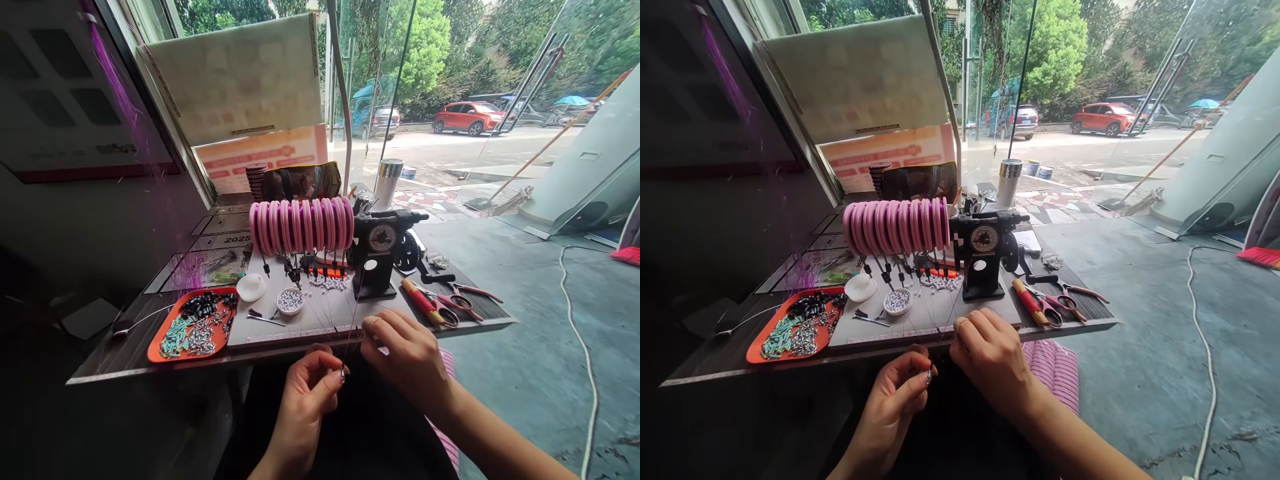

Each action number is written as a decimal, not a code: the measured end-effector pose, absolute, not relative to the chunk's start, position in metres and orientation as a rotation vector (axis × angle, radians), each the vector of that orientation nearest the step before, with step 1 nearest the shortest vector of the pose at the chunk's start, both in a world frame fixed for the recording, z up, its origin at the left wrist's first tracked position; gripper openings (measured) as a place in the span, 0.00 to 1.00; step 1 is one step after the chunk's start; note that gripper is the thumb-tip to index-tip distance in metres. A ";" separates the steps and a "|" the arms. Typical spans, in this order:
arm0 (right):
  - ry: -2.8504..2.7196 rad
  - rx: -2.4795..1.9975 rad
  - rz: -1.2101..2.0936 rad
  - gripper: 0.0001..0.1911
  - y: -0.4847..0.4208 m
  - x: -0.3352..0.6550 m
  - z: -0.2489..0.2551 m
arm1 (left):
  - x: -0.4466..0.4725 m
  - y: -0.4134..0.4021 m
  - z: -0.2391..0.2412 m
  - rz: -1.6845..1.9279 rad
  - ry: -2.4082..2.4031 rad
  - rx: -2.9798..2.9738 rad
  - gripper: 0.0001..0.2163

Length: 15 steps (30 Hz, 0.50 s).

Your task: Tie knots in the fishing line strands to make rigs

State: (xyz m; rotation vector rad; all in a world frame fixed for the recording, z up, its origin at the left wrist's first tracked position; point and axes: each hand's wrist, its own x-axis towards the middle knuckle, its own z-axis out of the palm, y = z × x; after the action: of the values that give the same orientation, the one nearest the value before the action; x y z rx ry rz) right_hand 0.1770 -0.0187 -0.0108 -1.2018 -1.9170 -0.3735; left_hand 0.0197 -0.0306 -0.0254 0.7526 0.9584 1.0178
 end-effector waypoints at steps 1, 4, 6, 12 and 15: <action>-1.920 -1.202 -0.373 0.11 -0.018 0.177 -0.011 | 0.020 -0.030 -0.024 1.014 0.956 0.749 0.08; -1.921 -1.197 -0.367 0.11 -0.019 0.178 -0.012 | 0.021 -0.029 -0.021 1.012 0.961 0.749 0.05; -1.917 -1.195 -0.362 0.11 -0.019 0.178 -0.011 | 0.021 -0.030 -0.021 1.016 0.960 0.747 0.04; -1.904 -1.182 -0.319 0.10 -0.021 0.179 -0.012 | 0.018 -0.031 -0.025 1.017 0.953 0.764 0.06; -1.881 -1.204 -0.281 0.10 -0.023 0.180 -0.014 | 0.018 -0.031 -0.028 1.010 0.965 0.769 0.09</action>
State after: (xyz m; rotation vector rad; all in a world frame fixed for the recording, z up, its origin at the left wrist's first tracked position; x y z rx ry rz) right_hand 0.1798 -0.0233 -0.0143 -1.2043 -1.8813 -0.2813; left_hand 0.0181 -0.0307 -0.0283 0.7687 0.9646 1.0103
